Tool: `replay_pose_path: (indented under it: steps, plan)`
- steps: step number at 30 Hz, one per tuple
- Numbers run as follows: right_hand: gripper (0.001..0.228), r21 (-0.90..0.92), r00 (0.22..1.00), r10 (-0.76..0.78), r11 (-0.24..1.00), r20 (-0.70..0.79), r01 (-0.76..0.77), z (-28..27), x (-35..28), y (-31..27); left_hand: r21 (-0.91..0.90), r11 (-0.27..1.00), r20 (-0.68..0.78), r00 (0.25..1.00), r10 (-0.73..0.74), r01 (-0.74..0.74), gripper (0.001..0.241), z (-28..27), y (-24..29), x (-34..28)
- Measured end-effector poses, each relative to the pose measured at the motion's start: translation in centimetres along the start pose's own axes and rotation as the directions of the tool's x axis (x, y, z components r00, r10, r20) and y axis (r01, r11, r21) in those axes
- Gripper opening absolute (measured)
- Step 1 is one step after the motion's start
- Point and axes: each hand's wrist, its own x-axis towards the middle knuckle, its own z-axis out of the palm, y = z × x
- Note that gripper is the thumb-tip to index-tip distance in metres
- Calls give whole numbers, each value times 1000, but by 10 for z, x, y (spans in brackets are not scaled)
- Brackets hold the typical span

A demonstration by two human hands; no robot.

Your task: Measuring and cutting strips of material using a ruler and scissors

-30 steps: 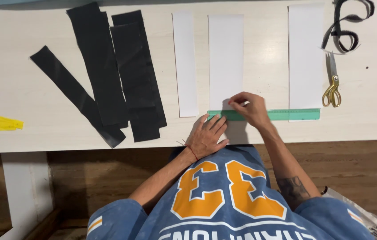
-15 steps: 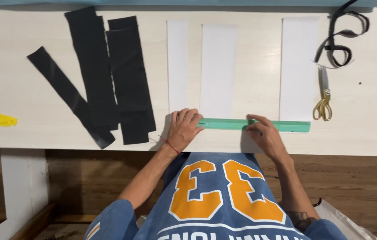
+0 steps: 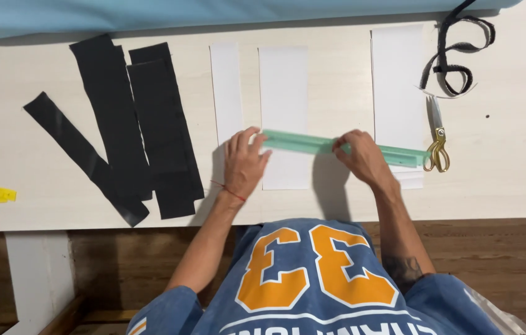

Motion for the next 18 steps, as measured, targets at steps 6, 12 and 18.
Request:
replay_pose_path:
  steps: [6, 12, 18]
  plan:
    - [25, -64, 997, -3, 998, 77, 8, 0, 43, 1, 174, 952, -103, 956, 273, -253, 64, 43, 44, -5]
    - [27, -159, 999, -45, 986, 28, 49, 3, 26, 3, 211, 956, -50, 974, 220, -205, 70, 42, 44, -1]
    - [26, -272, 851, -299, 943, -432, 193, 65, -11, 7, 226, 950, -93, 966, 241, -215, 69, 61, 35, -8]
